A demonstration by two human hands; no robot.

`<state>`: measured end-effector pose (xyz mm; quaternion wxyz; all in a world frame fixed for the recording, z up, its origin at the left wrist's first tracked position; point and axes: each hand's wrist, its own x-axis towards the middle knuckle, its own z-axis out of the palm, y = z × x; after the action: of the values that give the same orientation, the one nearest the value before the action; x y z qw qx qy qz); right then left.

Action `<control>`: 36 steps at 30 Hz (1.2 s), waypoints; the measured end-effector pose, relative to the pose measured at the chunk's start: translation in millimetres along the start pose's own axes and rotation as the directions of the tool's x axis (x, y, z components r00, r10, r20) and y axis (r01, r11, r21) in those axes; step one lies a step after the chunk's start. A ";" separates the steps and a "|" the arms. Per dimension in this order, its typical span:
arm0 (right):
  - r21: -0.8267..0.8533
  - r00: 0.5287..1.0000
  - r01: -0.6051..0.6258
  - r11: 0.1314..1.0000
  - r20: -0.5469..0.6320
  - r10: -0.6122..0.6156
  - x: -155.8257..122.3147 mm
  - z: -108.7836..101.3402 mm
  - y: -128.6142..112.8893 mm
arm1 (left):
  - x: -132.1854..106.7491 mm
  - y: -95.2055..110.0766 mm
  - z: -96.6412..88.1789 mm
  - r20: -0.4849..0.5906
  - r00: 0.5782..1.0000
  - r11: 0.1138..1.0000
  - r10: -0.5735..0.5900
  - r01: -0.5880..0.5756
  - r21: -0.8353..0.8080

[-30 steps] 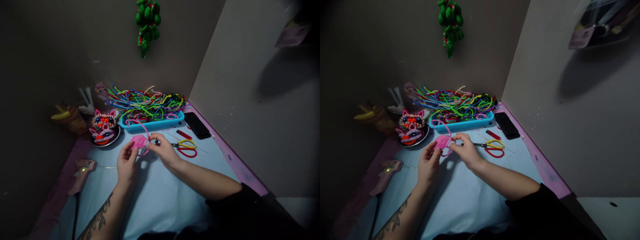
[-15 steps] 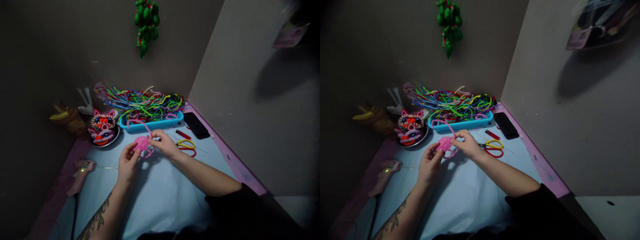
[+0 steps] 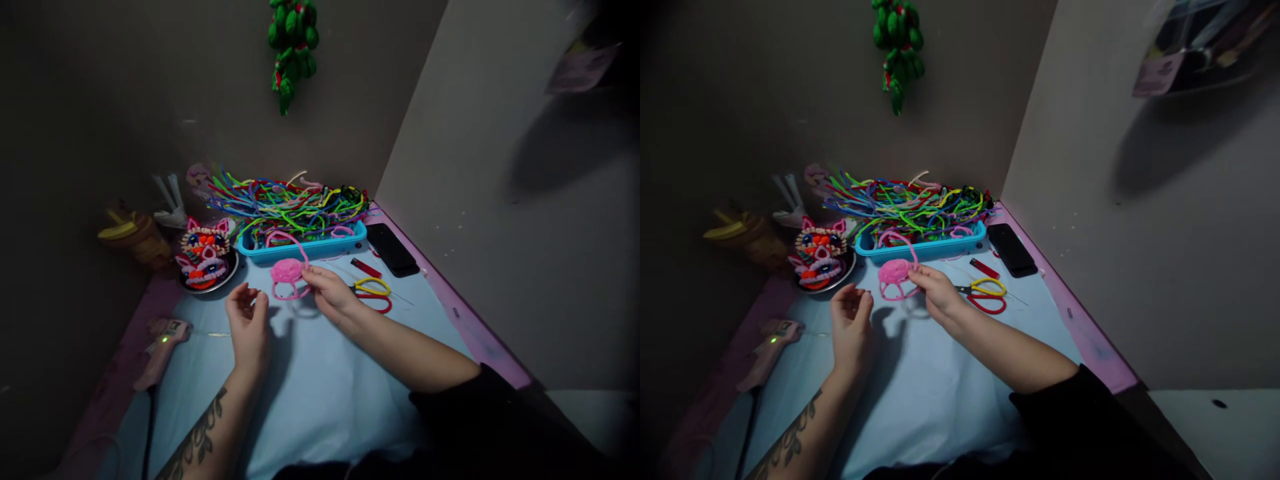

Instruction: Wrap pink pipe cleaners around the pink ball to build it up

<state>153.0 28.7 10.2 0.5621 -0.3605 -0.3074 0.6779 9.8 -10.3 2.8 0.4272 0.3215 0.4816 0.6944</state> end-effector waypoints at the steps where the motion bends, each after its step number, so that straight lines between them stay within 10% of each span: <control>1: 0.029 1.000 0.002 1.000 -0.026 -0.001 0.4 0.3 1.3 | -1.9 -1.5 1.1 -0.019 0.999 0.999 -0.037 0.037 -0.015; 6: 0.101 0.999 -0.040 0.994 -0.018 0.042 -1.9 3.8 8.2 | -10.3 -11.1 5.9 0.242 0.889 0.909 -0.388 0.413 -0.060; 14: 0.292 0.987 -0.151 0.944 -0.016 0.163 0.8 1.9 17.6 | -6.5 -16.9 -0.9 0.292 0.924 0.966 -0.246 0.209 0.150; 36: 0.284 0.988 -0.139 0.949 -0.017 0.150 -4.4 7.7 12.6 | -6.1 -11.3 8.1 0.313 0.895 0.889 -0.317 0.395 -0.230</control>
<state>140.3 22.0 4.7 0.5623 -0.3115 -0.1696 0.7470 22.6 -10.7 -5.4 0.6512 0.2518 0.3645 0.6161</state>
